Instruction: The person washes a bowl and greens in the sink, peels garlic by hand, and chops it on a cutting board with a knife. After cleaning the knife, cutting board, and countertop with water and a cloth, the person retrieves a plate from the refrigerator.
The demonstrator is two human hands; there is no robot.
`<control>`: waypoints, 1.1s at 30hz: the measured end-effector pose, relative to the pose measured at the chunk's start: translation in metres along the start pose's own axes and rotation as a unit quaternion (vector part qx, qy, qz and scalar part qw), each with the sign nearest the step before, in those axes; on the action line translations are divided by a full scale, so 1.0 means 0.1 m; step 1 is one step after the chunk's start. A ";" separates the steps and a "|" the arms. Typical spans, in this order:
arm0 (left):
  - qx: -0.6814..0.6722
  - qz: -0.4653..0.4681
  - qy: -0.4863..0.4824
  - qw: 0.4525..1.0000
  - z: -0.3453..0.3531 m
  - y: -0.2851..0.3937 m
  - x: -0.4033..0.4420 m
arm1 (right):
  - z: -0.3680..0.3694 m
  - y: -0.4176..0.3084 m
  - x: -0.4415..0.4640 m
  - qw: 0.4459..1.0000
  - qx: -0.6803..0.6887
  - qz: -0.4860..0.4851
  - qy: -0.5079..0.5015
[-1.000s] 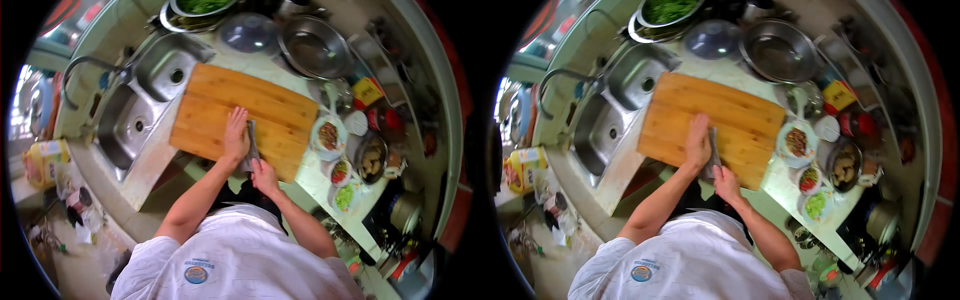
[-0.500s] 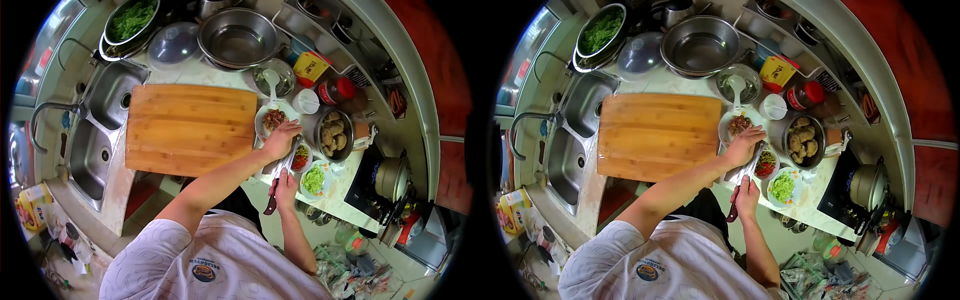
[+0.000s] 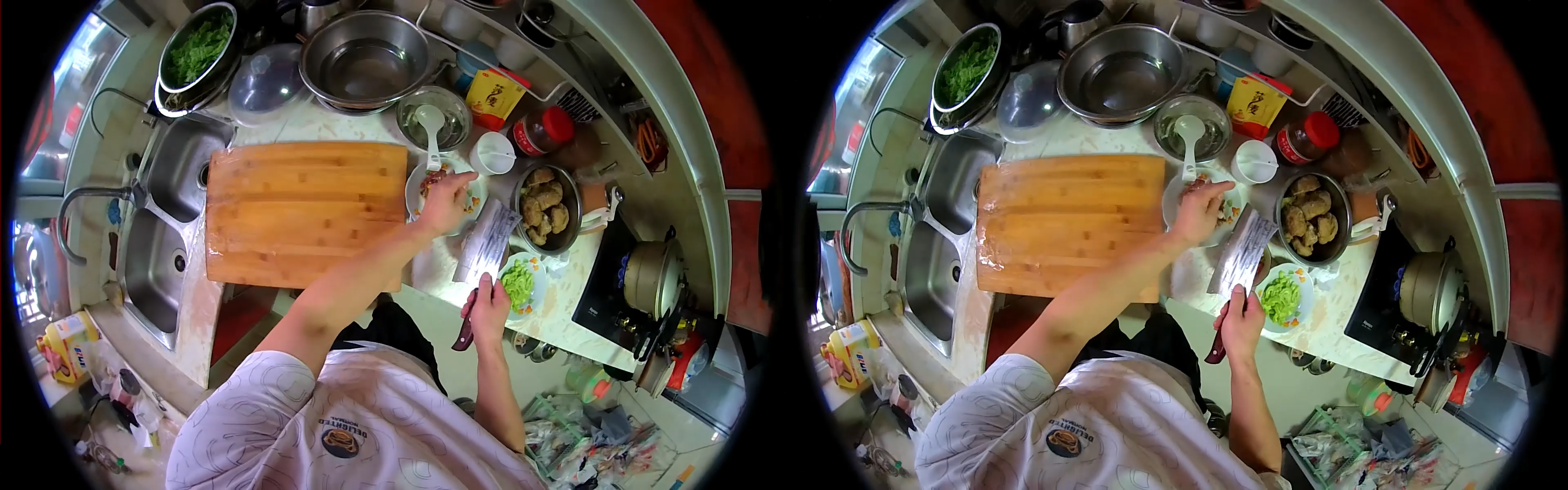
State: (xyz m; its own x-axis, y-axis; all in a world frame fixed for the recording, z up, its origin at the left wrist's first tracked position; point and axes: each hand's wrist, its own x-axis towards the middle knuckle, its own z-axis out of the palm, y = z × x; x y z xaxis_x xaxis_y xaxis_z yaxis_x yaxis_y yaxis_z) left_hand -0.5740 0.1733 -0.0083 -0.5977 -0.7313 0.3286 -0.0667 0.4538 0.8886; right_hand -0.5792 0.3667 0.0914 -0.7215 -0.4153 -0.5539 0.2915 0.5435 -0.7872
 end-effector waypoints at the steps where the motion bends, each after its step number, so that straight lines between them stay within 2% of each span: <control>1: -0.094 -0.080 0.005 0.992 -0.05 0.07 0.02 | -0.01 -0.01 -0.01 1.000 -0.003 -0.009 -0.003; 2: -0.186 -0.159 0.010 0.970 -0.11 0.16 0.04 | -0.01 -0.01 -0.02 1.000 0.000 -0.010 -0.001; 4: -0.192 -0.156 0.005 0.969 -0.20 0.23 0.07 | 0.00 0.02 -0.01 1.000 0.013 -0.019 0.003; 6: -0.318 -0.172 0.064 0.930 -0.25 0.27 0.12 | 0.04 0.04 0.03 1.000 0.013 -0.025 -0.003; 8: -0.340 -0.185 0.075 0.919 -0.31 0.31 0.11 | 0.09 0.03 0.03 0.999 0.009 -0.031 -0.010; 11: -0.111 -0.107 0.034 0.987 -0.35 0.38 -0.03 | 0.18 0.00 0.07 0.999 0.025 -0.029 -0.011; 12: -0.109 -0.106 0.039 0.988 -0.30 0.38 -0.09 | 0.20 -0.02 0.07 0.999 0.024 -0.032 -0.015; 14: -0.013 0.083 -0.006 0.996 -0.19 0.35 -0.16 | 0.25 -0.05 0.08 0.999 0.017 -0.033 -0.001; 16: 0.104 0.119 0.009 0.987 -0.09 0.18 -0.16 | 0.20 0.02 0.12 0.988 -0.088 -0.127 0.025; 17: 0.164 0.088 0.015 0.982 -0.08 0.08 -0.15 | 0.18 0.07 0.14 0.997 -0.033 -0.074 0.015; 18: 0.218 0.059 0.020 0.974 -0.13 -0.02 -0.16 | 0.20 -0.02 0.05 0.997 0.008 -0.065 0.038; 19: 0.237 0.045 0.028 0.970 -0.30 0.01 -0.23 | 0.16 -0.08 -0.02 0.995 -0.021 -0.088 0.038; 22: 0.189 0.047 0.008 0.981 -0.70 0.29 -0.45 | 0.12 -0.09 -0.14 0.993 0.033 -0.110 0.025; 24: 0.114 -0.063 0.100 0.986 -1.15 0.33 -0.76 | 0.12 0.02 -0.16 0.990 0.022 -0.136 -0.008; 26: 0.121 -0.183 0.142 0.965 -1.77 0.32 -1.06 | 0.18 0.09 -0.20 0.991 0.017 -0.121 -0.058; 27: 0.155 -0.195 0.194 0.949 -1.99 0.06 -1.32 | 0.22 0.12 -0.22 0.989 0.009 -0.111 -0.098; 28: 0.167 -0.210 0.203 0.942 -2.25 0.01 -1.52 | 0.30 0.13 -0.25 0.988 0.010 -0.102 -0.118; 30: 0.244 -0.214 0.167 0.931 -2.64 0.00 -1.83 | 0.48 0.15 -0.29 0.984 0.024 -0.078 -0.161; 31: 0.248 -0.265 0.133 0.922 -2.73 0.06 -1.92 | 0.55 0.16 -0.29 0.979 0.015 -0.078 -0.189; 33: 0.277 -0.278 0.107 0.914 -2.77 0.08 -2.04 | 0.69 0.08 -0.33 0.975 0.012 -0.073 -0.212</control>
State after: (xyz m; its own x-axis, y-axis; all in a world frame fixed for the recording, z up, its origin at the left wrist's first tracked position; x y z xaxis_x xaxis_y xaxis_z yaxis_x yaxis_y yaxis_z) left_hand -0.2307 0.1851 0.0202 -0.1834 -0.9829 -0.0172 -0.7415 0.1268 0.6589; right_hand -0.5095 0.3346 0.0846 -0.4344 -0.7535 -0.4935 0.2236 0.4405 -0.8695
